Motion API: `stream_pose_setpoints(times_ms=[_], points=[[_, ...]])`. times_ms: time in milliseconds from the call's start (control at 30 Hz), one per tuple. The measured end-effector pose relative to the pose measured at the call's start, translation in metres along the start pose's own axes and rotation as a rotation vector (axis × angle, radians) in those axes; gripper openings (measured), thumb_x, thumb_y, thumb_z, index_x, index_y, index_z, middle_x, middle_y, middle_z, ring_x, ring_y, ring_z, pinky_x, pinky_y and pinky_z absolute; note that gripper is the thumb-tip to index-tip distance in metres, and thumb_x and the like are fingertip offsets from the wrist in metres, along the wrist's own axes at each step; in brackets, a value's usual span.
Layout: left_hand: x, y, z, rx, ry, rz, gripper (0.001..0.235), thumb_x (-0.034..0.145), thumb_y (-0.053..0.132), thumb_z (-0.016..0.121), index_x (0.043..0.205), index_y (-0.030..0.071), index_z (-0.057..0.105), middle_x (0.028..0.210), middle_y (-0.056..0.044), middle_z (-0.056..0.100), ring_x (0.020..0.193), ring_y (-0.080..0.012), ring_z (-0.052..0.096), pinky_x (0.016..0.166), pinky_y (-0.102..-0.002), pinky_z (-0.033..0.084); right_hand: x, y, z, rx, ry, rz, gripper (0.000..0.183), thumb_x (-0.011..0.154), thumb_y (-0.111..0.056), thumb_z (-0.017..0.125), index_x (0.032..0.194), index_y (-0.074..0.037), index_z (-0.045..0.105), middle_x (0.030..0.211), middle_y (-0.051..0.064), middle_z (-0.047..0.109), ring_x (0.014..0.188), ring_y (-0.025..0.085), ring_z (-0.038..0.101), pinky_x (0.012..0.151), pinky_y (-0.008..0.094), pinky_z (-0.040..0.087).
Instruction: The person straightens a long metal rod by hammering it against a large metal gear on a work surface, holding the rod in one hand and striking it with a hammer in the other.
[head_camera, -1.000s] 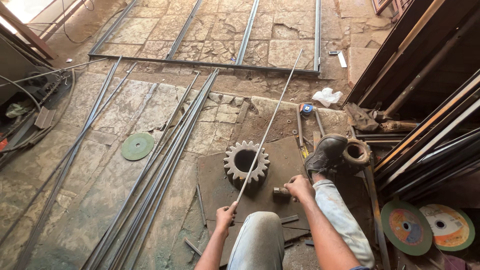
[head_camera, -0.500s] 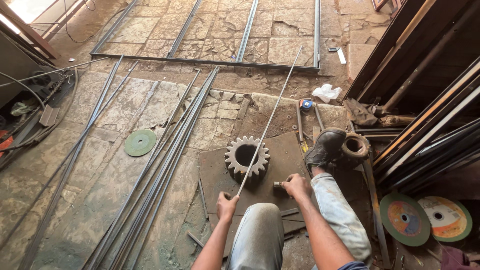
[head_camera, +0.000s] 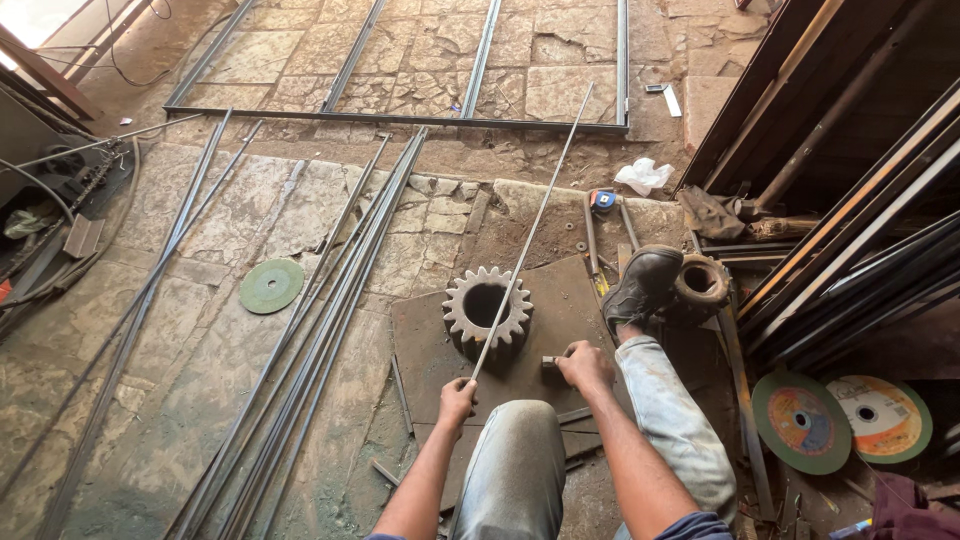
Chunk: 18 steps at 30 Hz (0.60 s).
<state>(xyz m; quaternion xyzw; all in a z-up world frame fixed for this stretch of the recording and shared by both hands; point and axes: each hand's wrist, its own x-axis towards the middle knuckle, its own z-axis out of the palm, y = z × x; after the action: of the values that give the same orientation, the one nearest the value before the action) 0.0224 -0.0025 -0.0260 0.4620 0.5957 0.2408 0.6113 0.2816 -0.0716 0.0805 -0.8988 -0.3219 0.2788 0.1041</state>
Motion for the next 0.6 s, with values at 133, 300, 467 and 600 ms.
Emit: stream_pose_setpoints(times_ms=[133, 300, 467, 600], points=[[-0.001, -0.001, -0.002, -0.014, -0.001, 0.017, 0.026, 0.094, 0.024, 0.065, 0.107, 0.003, 0.074, 0.067, -0.003, 0.059, 0.056, -0.0122, 0.054, 0.049, -0.030, 0.046, -0.002, 0.000, -0.002, 0.001, 0.003, 0.005, 0.032, 0.084, -0.046, 0.078, 0.108, -0.025, 0.080, 0.111, 0.009, 0.078, 0.108, 0.029, 0.073, 0.091, 0.043, 0.058], [-0.026, 0.027, -0.012, -0.049, -0.157, 0.013, 0.030, 0.098, 0.026, 0.063, 0.102, -0.002, 0.073, 0.066, -0.001, 0.057, 0.057, -0.0115, 0.053, 0.050, -0.029, 0.045, -0.003, 0.000, -0.002, -0.009, -0.003, 0.000, 0.031, 0.084, -0.046, 0.077, 0.107, -0.026, 0.081, 0.112, 0.009, 0.078, 0.108, 0.029, 0.073, 0.091, 0.043, 0.058], [-0.082, 0.094, -0.001, -0.098, -0.378, 0.052, 0.032, 0.100, 0.030, 0.063, 0.101, 0.000, 0.071, 0.064, 0.000, 0.054, 0.055, -0.0116, 0.054, 0.052, -0.029, 0.048, -0.001, 0.000, 0.000, 0.000, 0.022, -0.012, 0.033, 0.083, -0.046, 0.079, 0.108, -0.026, 0.080, 0.113, 0.010, 0.077, 0.109, 0.030, 0.072, 0.092, 0.044, 0.057], [-0.123, 0.149, 0.022, -0.152, -0.533, 0.155, 0.031, 0.102, 0.029, 0.063, 0.097, -0.001, 0.067, 0.064, -0.001, 0.054, 0.053, -0.0128, 0.056, 0.051, -0.030, 0.046, -0.002, 0.001, 0.002, 0.011, 0.025, -0.014, 0.032, 0.083, -0.045, 0.078, 0.107, -0.025, 0.081, 0.113, 0.009, 0.078, 0.109, 0.029, 0.073, 0.092, 0.043, 0.057]])
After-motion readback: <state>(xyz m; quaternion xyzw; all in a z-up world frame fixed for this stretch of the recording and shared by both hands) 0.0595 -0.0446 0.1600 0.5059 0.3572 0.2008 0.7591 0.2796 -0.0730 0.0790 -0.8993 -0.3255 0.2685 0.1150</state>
